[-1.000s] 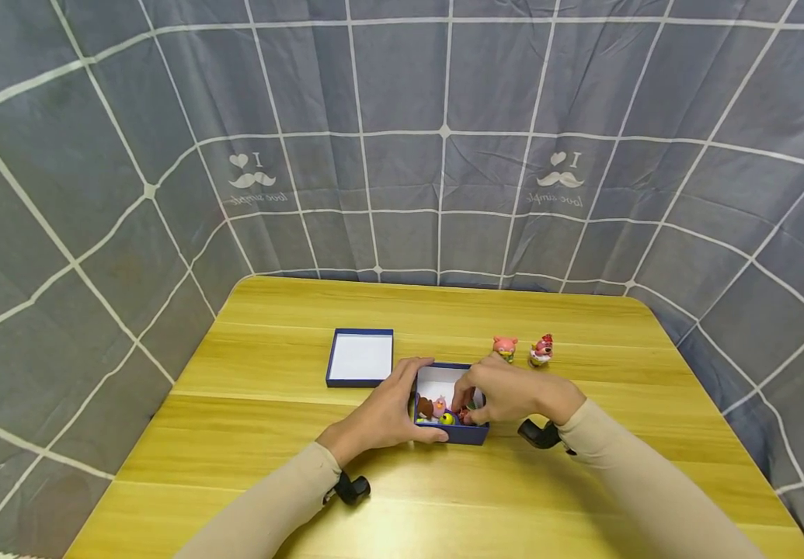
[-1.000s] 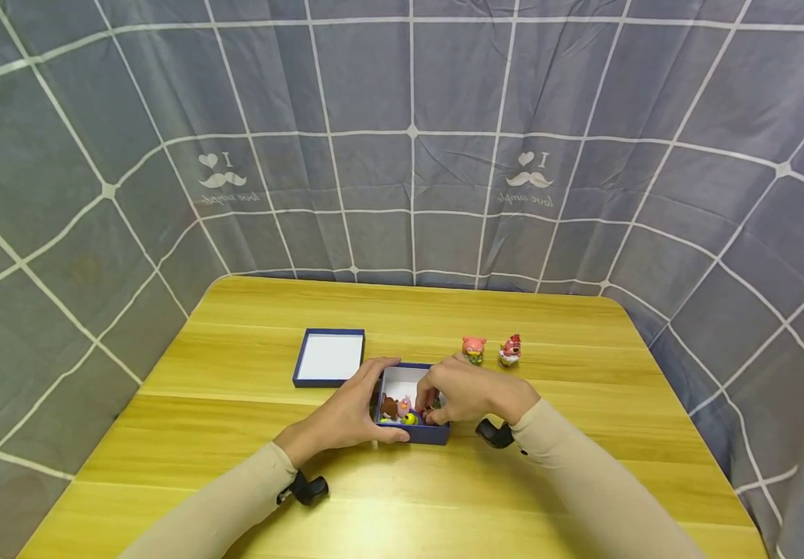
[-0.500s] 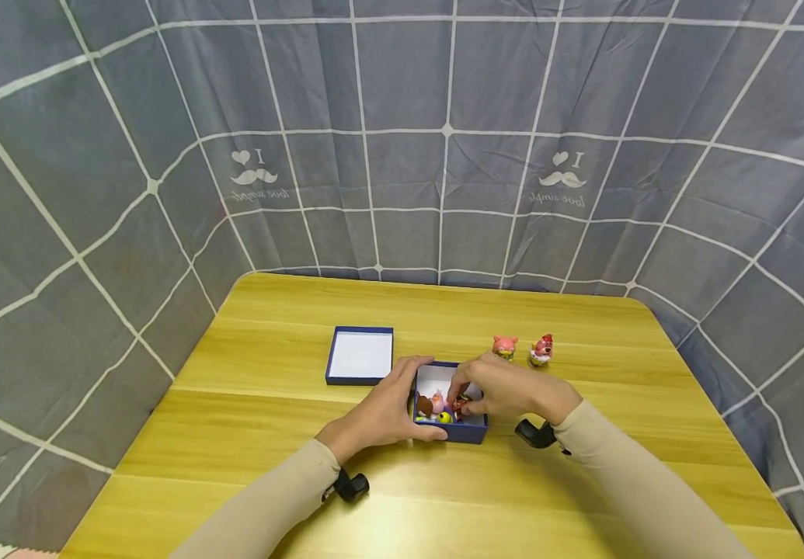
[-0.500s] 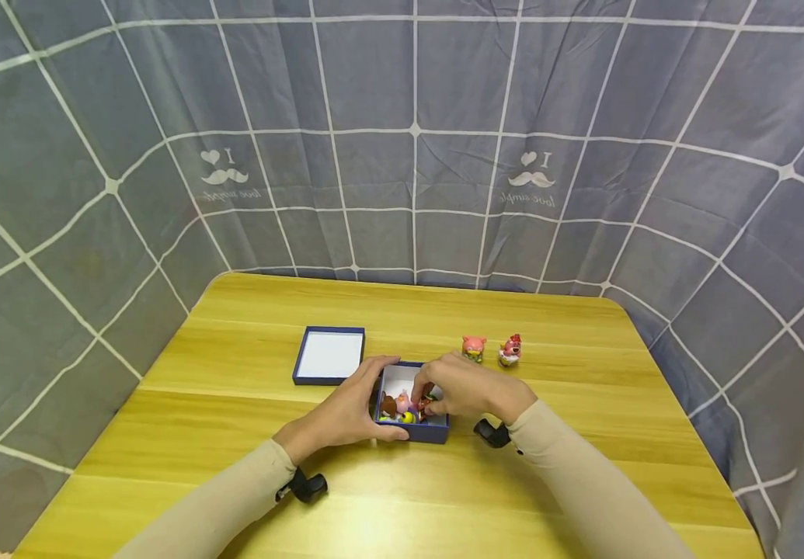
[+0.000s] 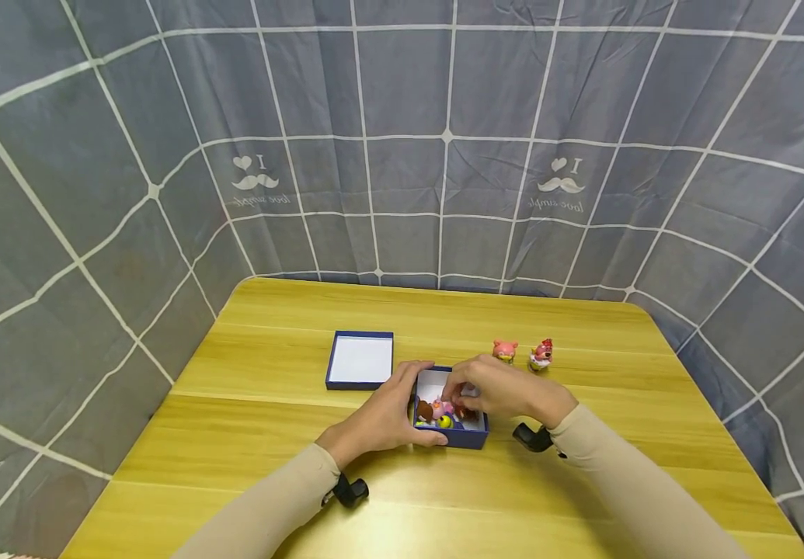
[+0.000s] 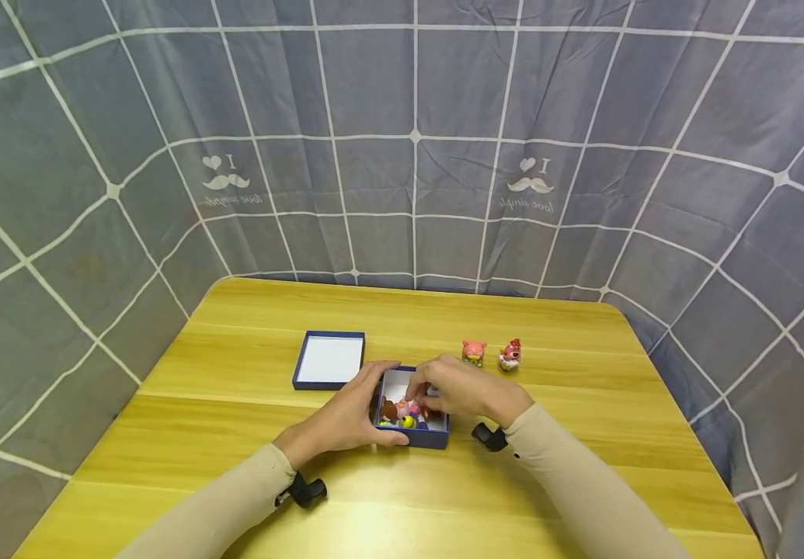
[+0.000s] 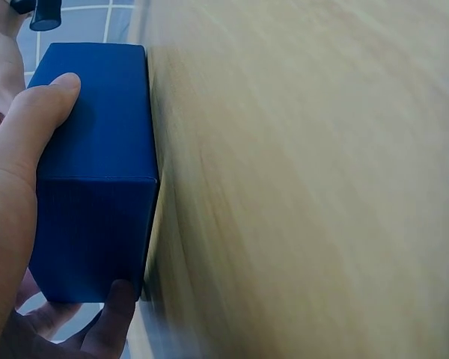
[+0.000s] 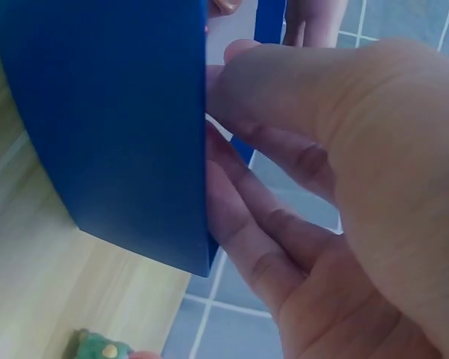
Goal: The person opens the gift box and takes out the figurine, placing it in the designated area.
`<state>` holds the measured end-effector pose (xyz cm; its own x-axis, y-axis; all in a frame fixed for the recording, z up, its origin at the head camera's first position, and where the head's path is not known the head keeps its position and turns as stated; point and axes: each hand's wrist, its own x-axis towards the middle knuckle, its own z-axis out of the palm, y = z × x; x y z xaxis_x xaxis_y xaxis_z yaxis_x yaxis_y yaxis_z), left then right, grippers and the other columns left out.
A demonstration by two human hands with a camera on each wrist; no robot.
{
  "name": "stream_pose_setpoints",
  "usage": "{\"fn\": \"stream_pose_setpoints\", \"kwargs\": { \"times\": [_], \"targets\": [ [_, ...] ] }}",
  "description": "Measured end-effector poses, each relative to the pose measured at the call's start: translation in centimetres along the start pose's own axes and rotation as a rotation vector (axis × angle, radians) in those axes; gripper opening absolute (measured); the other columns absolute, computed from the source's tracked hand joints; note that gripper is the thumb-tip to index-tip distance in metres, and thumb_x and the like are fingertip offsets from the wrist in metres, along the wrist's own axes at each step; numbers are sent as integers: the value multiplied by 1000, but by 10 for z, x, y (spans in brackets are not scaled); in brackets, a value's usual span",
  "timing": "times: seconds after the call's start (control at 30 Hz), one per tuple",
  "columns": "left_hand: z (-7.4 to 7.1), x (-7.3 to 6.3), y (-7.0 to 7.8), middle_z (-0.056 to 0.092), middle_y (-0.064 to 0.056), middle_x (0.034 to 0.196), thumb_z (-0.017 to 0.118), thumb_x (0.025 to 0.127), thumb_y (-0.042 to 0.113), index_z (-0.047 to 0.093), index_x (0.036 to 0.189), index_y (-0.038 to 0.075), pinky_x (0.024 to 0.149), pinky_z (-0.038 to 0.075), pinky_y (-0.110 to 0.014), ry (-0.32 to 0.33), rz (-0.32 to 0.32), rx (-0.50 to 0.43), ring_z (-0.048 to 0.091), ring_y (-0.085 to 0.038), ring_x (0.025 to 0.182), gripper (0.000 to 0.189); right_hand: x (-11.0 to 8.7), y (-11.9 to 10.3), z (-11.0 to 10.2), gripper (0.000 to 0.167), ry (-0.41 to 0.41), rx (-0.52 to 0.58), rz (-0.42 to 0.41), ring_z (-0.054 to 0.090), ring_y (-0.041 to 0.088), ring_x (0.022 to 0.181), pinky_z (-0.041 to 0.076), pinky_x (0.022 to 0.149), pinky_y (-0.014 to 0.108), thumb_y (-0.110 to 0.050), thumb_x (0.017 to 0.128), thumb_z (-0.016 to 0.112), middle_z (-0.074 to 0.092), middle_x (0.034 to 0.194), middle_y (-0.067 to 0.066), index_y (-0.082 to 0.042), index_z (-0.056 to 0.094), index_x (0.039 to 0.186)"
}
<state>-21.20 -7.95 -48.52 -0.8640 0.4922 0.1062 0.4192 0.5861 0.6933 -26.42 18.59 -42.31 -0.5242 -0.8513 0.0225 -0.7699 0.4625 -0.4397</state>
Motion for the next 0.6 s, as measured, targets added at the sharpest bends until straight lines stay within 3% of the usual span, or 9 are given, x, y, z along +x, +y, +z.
{"fn": "stream_pose_setpoints", "kwargs": {
  "times": [0.23,0.43,0.6],
  "targets": [
    [1,0,-2,44,-12,180,103,87,58,34,180,14,129,55,-54,-1,5,-12,62,-29,151,123,2,-4,-2,18,-30,-37,56,81,19,106,70,95,41,-5,101,90,87,115,3,-11,87,117],
    [2,-1,-3,43,-12,182,101,88,60,34,181,16,129,56,-53,-12,-8,-7,63,-29,150,124,4,-8,0,24,-77,-163,90,75,11,90,63,83,29,-20,94,101,83,105,-4,-17,87,114],
    [0,-1,-3,42,-12,183,102,88,59,33,182,16,130,54,-54,-13,-6,-13,60,-31,154,124,8,-11,3,28,-87,-253,103,67,4,85,61,90,37,-22,91,103,81,105,-7,-21,86,113]
  ]
}}
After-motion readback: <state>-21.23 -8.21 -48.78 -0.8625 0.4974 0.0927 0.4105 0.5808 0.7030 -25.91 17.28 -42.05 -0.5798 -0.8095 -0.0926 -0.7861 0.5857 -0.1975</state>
